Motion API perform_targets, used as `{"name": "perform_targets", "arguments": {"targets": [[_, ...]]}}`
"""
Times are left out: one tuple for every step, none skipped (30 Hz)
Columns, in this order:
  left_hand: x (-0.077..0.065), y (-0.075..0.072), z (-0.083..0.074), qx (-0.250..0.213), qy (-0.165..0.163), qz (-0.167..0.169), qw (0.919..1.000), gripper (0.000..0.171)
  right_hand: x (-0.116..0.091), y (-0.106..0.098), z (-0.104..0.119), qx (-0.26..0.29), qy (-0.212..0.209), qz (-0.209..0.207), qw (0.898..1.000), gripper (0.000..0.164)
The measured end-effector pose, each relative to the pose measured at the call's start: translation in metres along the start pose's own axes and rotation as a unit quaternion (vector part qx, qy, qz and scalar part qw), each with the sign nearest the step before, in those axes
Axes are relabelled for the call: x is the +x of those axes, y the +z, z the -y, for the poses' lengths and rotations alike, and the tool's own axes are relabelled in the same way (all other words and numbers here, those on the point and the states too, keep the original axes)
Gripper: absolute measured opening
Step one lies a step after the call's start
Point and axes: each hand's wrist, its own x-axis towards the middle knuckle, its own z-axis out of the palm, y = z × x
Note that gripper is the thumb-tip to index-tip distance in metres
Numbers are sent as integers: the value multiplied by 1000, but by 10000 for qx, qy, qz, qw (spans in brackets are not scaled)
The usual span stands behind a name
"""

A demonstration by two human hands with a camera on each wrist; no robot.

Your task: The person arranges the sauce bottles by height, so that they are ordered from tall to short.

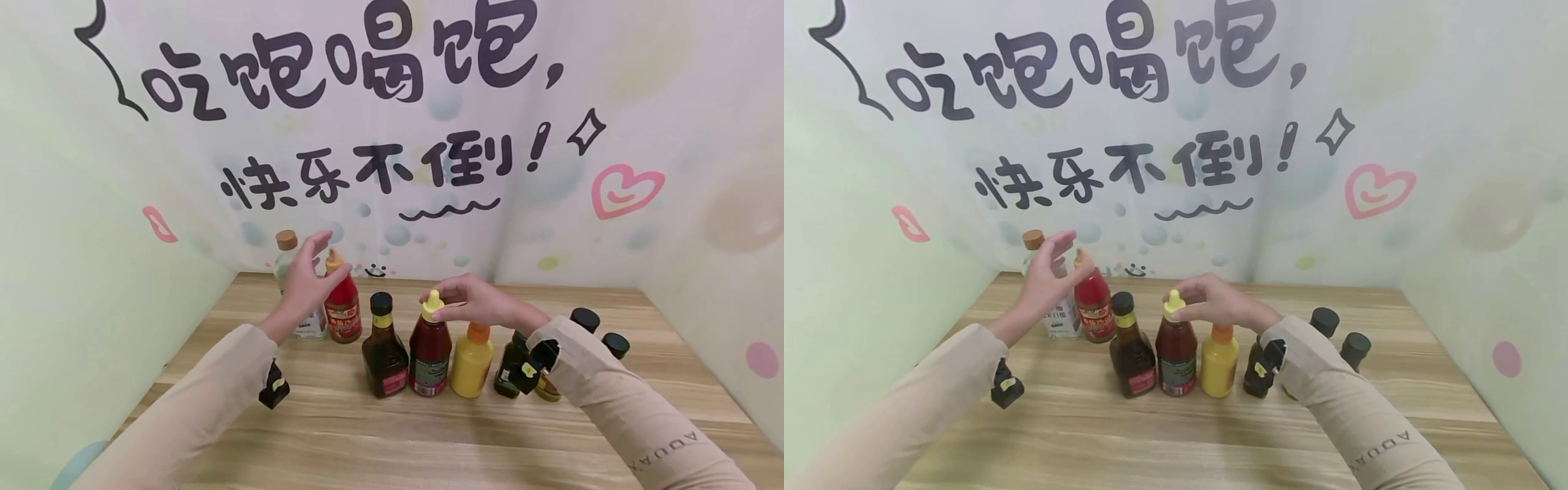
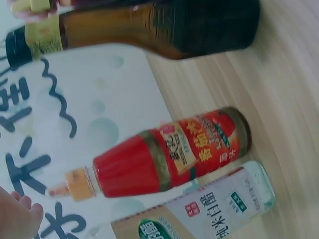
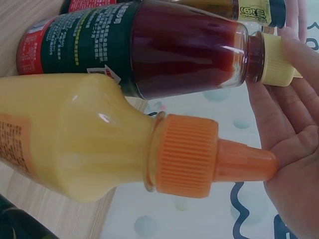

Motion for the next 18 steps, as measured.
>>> {"name": "perform_targets", "arguments": {"targets": [[-3, 0, -2, -41, 12, 77, 10000, 59, 0, 0, 0, -13, 1, -1, 10000, 36], [-5, 1, -3, -111, 5, 156, 9998, 59, 0, 0, 0, -40, -13, -4, 10000, 36], [-8, 2, -4, -178, 11, 231, 9996, 59, 0, 0, -1, -68, -18, -9, 10000, 36], [-11, 3, -5, -277, 8, 317, 9991, 59, 0, 0, -1, -84, -35, -10, 10000, 36], [-13, 5, -5, -388, -5, 402, 9984, 59, 0, 0, -1, -102, -46, -11, 9999, 35], [-16, 7, -6, -474, -13, 486, 9977, 59, 1, 0, -1, -123, -59, -6, 9999, 35], [-19, 9, -6, -587, 20, 574, 9966, 59, 1, 0, -1, -148, -80, -11, 9999, 35], [-21, 10, -6, -691, 50, 650, 9955, 59, 1, 0, -1, -161, -87, -15, 9998, 34], [-24, 12, -6, -757, 93, 738, 9944, 59, 1, 0, -1, -164, -89, -15, 9998, 34], [-26, 14, -6, -793, 120, 815, 9934, 59, 1, 0, -1, -153, -99, -10, 9998, 34], [-29, 16, -7, -810, 159, 876, 9927, 59, 1, 0, -1, -153, -101, -7, 9998, 34], [-31, 18, -7, -819, 182, 945, 9920, 59, 1, 0, -1, -147, -105, -5, 9998, 33], [-33, 20, -8, -833, 213, 1012, 9911, 59, 1, 0, -2, -148, -103, -8, 9998, 33], [-35, 22, -8, -822, 225, 1066, 9906, 60, 1, 0, -2, -144, -98, -8, 9998, 33], [-37, 24, -9, -799, 244, 1116, 9902, 60, 0, 0, -2, -140, -99, -11, 9999, 33], [-39, 26, -9, -807, 271, 1153, 9897, 60, 0, 0, -2, -131, -99, -12, 9999, 34], [-40, 28, -9, -832, 264, 1196, 9890, 60, 0, 0, -2, -130, -93, -18, 9999, 34], [-41, 30, -9, -866, 263, 1241, 9881, 61, 0, -1, -2, -110, -91, -20, 9999, 34]]}}
